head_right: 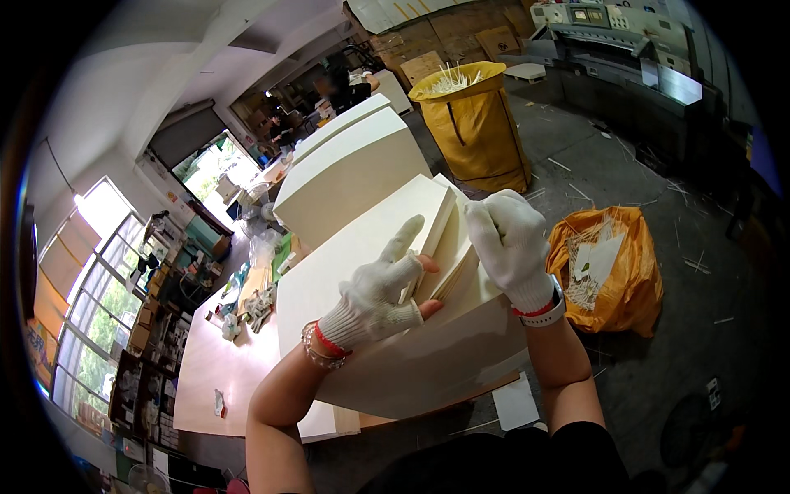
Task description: The person separates individual white paper sheets from a large stack by hand. They repeatedly pull a single sheet from the top of the stack and place it onto a growing pile on the table. The task is performed in a workshop environment with other people visible in the background.
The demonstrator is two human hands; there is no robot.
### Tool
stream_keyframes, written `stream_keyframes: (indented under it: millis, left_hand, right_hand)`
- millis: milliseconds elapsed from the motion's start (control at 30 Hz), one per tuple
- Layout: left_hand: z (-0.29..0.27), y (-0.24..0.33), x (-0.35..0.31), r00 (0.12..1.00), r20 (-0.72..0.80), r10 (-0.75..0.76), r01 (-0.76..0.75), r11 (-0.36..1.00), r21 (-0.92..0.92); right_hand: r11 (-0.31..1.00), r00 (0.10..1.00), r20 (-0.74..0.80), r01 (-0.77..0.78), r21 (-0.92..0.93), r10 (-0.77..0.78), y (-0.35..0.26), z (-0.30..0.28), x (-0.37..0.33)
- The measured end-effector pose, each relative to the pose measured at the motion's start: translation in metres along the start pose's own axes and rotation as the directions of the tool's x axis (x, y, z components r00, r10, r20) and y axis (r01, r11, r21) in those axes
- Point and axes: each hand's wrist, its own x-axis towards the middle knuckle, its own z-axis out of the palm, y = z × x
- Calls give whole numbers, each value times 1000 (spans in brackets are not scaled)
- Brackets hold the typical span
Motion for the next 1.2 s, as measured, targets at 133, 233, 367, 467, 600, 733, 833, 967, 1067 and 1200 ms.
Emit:
stream_keyframes:
  millis: [133,233,367,467,600,733,833,967,1067,1200]
  left_hand:
    - [7,-4,-3,997,-63,35,-29,995,95]
    - [14,-13,-4,977,-139,164,-153,984,90]
    - [7,-16,2,980,41,192,-194,981,26]
    - [1,-14,3,986,71,150,-149,989,-23]
    - [10,-10,2,979,-93,182,-178,983,50]
    - [9,-10,2,972,-105,212,-211,977,27]
    - [9,-7,1,973,-124,197,-194,980,35]
    - [5,-3,1,983,-49,176,-176,984,12]
    - [5,-10,4,975,-13,222,-222,975,-4]
    - [4,-7,3,989,-4,147,-147,988,-37]
  right_hand:
    - [999,999,-12,-39,18,39,-6,3,3]
    - [999,998,-23,-51,-7,51,-5,4,2]
    - [999,997,-66,-43,13,43,-3,5,0]
    - [998,997,-45,-68,-4,68,1,1,-4]
    - [995,1000,-18,21,-100,-23,-2,0,-2]
    - [999,998,-47,-39,-21,38,-4,1,-2]
    - [991,990,-30,-136,20,137,-7,1,-2]
    - [987,986,-59,-156,25,157,-6,4,-2]
    - [990,988,-65,-135,43,138,-6,3,-1]
    - [994,991,-70,-113,13,114,-4,2,-2]
